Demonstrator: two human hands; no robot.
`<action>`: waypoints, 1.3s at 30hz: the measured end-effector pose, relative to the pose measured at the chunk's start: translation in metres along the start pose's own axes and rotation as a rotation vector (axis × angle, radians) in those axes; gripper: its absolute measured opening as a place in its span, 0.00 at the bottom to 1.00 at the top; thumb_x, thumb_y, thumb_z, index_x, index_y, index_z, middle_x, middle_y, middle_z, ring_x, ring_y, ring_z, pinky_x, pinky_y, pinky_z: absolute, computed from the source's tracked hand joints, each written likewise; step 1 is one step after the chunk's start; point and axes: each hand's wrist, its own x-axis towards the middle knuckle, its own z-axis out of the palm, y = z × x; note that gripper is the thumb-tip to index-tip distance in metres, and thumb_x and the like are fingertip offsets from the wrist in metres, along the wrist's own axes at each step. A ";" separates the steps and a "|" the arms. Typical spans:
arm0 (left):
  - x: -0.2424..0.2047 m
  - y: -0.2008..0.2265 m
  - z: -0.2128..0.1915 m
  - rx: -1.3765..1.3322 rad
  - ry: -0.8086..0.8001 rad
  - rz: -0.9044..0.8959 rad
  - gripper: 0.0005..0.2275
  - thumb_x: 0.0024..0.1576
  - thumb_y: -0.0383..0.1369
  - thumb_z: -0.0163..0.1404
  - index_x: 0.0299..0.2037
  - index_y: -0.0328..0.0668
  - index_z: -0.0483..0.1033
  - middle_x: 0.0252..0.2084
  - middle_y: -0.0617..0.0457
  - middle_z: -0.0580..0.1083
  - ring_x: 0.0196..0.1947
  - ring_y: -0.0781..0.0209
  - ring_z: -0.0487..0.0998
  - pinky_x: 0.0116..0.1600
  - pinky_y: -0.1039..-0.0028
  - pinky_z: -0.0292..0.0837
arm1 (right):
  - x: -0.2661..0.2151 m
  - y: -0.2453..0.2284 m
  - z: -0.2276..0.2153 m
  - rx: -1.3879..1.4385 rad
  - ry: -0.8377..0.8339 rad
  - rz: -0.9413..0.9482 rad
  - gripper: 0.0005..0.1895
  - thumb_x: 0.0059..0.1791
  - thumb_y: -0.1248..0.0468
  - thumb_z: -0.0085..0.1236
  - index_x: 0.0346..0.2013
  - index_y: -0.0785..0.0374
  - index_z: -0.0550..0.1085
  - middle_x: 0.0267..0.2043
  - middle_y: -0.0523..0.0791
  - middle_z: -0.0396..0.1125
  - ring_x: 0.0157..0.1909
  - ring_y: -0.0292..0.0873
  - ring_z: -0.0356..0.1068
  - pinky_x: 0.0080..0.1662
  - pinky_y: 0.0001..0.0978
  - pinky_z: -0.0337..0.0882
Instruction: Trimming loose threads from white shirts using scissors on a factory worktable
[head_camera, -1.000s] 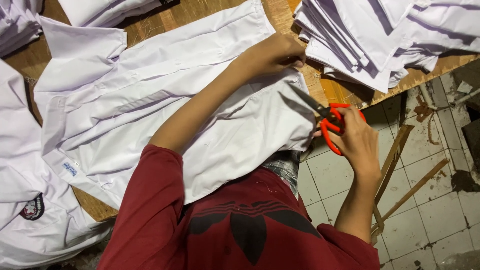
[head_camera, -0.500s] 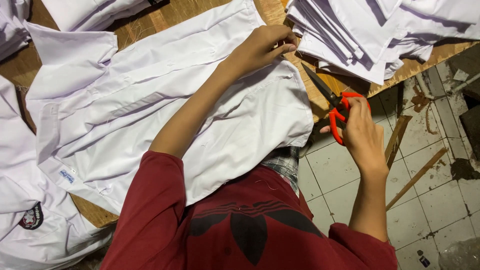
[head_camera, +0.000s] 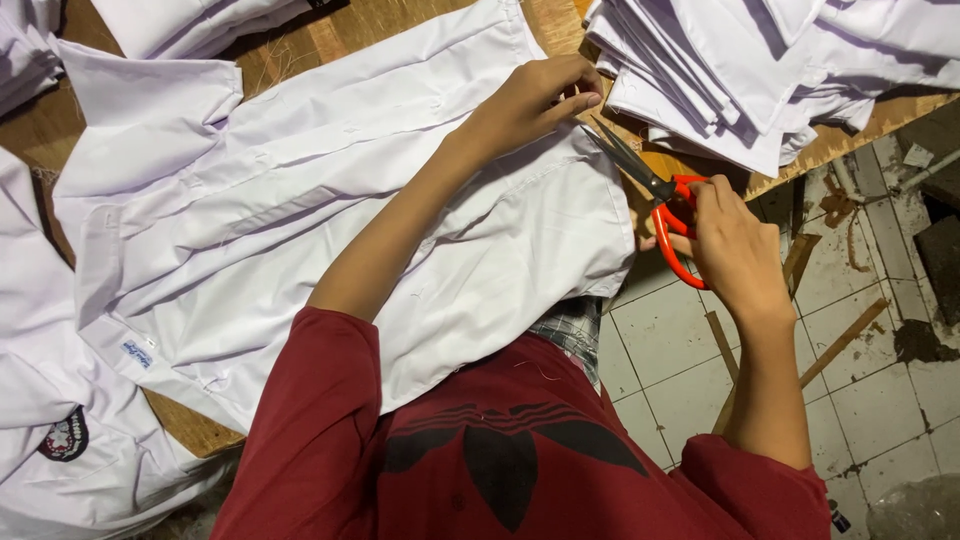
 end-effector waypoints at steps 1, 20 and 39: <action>0.000 0.000 0.000 -0.001 0.002 -0.003 0.03 0.68 0.28 0.47 0.42 0.40 0.72 0.38 0.52 0.74 0.35 0.62 0.73 0.40 0.75 0.69 | 0.001 0.001 0.001 0.000 -0.002 -0.002 0.31 0.46 0.47 0.66 0.53 0.64 0.67 0.44 0.44 0.61 0.39 0.41 0.68 0.22 0.36 0.61; -0.001 -0.001 -0.001 -0.012 0.007 0.019 0.06 0.68 0.32 0.46 0.40 0.41 0.72 0.36 0.53 0.73 0.36 0.62 0.72 0.41 0.74 0.66 | 0.022 0.014 0.005 -0.128 0.057 -0.034 0.22 0.52 0.43 0.62 0.47 0.54 0.72 0.38 0.37 0.65 0.30 0.39 0.66 0.24 0.33 0.53; -0.001 -0.021 0.013 0.849 0.013 -0.086 0.18 0.70 0.37 0.37 0.71 0.54 0.60 0.26 0.62 0.70 0.34 0.60 0.78 0.67 0.34 0.45 | -0.019 -0.021 0.034 0.631 0.061 0.038 0.29 0.45 0.58 0.69 0.56 0.63 0.68 0.49 0.47 0.72 0.45 0.49 0.74 0.40 0.40 0.69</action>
